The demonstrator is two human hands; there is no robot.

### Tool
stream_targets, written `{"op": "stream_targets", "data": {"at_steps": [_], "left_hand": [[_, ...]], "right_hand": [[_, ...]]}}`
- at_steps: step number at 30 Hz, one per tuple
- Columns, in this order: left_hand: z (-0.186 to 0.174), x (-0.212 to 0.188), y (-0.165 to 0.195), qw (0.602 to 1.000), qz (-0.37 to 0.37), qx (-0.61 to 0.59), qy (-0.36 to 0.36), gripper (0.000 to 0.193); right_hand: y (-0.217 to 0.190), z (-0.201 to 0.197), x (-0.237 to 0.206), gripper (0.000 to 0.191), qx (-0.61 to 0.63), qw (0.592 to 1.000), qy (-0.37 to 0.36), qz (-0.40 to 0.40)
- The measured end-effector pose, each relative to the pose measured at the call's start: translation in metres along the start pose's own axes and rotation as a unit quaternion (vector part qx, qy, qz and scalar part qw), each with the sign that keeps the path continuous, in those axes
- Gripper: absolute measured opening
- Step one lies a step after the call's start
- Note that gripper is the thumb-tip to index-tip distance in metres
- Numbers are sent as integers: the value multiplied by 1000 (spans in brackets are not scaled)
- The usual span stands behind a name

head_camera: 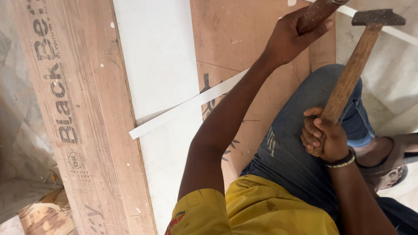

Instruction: The person sits on the floor and applies a white edge band to the side of a cabinet door. They use a pencil to mark the door and then use a hammer to tap the edge band into place.

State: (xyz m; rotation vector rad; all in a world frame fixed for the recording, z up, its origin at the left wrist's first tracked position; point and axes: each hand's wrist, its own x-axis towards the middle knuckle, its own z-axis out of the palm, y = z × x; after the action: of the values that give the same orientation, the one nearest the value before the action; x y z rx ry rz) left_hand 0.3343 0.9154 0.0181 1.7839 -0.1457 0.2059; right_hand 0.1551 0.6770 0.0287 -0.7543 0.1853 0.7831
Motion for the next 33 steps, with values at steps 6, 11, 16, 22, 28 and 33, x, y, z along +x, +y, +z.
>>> {"op": "stream_targets", "data": {"at_steps": [6,11,16,22,28,33], "left_hand": [[15,7,-24,999,-8,-38,-31,43],[25,4,-38,999,23,-35,-20,38],[21,2,-40,996,32,-81,-36,30],[18,4,-43,992,49,-115,-33,48],[18,2,-48,996,48,-69,-33,38],[18,2,-49,998,6,-48,-46,43]], "right_hand": [[2,-11,4,28,30,999,-16,-5],[2,-11,6,30,24,999,-20,-9],[0,-7,4,29,-7,1000,-11,-13],[-2,-2,4,30,-18,1000,-10,-16],[0,0,3,31,-29,999,-7,-29],[1,0,4,31,-68,997,5,-30]]}}
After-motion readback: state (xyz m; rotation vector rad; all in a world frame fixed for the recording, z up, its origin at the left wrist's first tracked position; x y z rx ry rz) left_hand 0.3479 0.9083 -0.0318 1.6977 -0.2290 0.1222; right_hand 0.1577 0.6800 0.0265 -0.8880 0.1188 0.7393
